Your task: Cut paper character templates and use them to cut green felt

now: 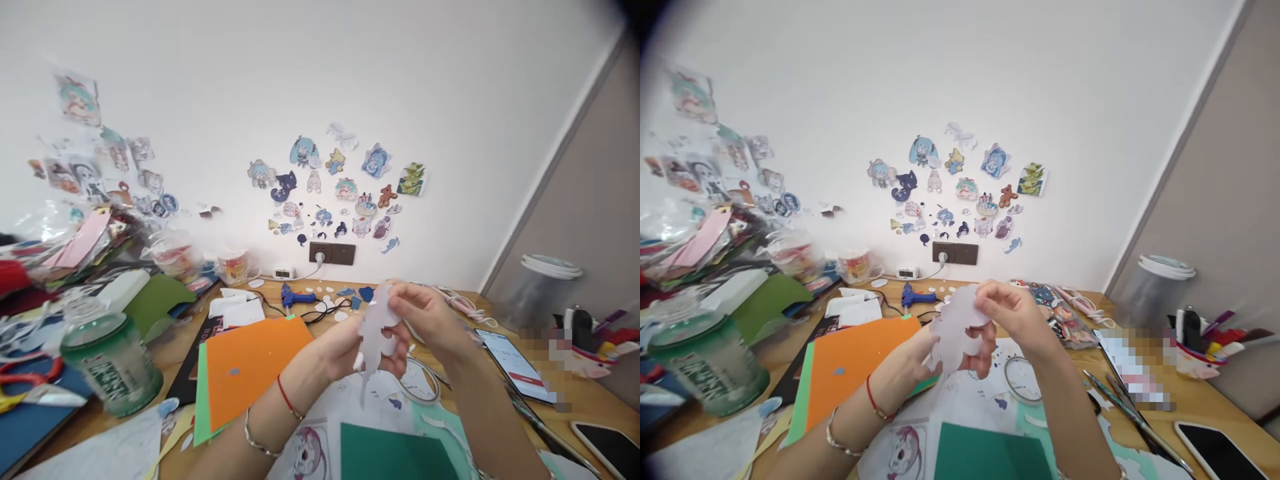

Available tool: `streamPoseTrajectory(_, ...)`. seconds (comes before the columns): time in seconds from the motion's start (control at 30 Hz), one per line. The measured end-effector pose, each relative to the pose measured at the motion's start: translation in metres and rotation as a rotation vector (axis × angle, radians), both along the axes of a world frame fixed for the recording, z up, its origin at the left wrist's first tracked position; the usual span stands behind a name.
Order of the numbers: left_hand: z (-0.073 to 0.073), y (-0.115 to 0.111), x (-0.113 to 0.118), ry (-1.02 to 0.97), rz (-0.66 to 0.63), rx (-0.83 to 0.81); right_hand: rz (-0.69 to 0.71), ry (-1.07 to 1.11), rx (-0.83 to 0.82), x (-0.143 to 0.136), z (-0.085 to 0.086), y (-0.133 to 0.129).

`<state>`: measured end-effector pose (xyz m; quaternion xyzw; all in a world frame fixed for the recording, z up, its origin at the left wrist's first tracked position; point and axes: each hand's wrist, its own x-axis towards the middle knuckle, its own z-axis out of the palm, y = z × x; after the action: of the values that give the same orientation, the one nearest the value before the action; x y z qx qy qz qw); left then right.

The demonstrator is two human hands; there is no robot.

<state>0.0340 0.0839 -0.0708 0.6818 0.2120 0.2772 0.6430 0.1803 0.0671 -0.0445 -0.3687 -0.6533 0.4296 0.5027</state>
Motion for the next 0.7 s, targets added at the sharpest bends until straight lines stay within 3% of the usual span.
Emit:
streamPoseTrajectory(0.13,-0.006,0.000,-0.003,0.109,-0.036,0.036,-0.003,0.007,-0.191,0.005,0.004,-0.008)
streamPoseTrajectory(0.23,-0.017,0.001,-0.018,0.230,-0.034,0.115,0.049,-0.125,-0.360,0.011,-0.005,-0.017)
streamPoseTrajectory(0.4,-0.056,-0.016,-0.055,0.455,0.131,0.380,0.254,-0.324,-0.678,0.013,-0.058,-0.036)
streamPoseTrajectory(0.53,-0.081,-0.046,-0.075,0.545,0.123,0.540,0.327,-0.387,-0.807,0.013,-0.104,-0.044)
streamPoseTrajectory(0.7,-0.102,-0.069,-0.083,0.681,-0.027,0.877,0.363,-0.366,-0.858,0.024,-0.121,-0.043)
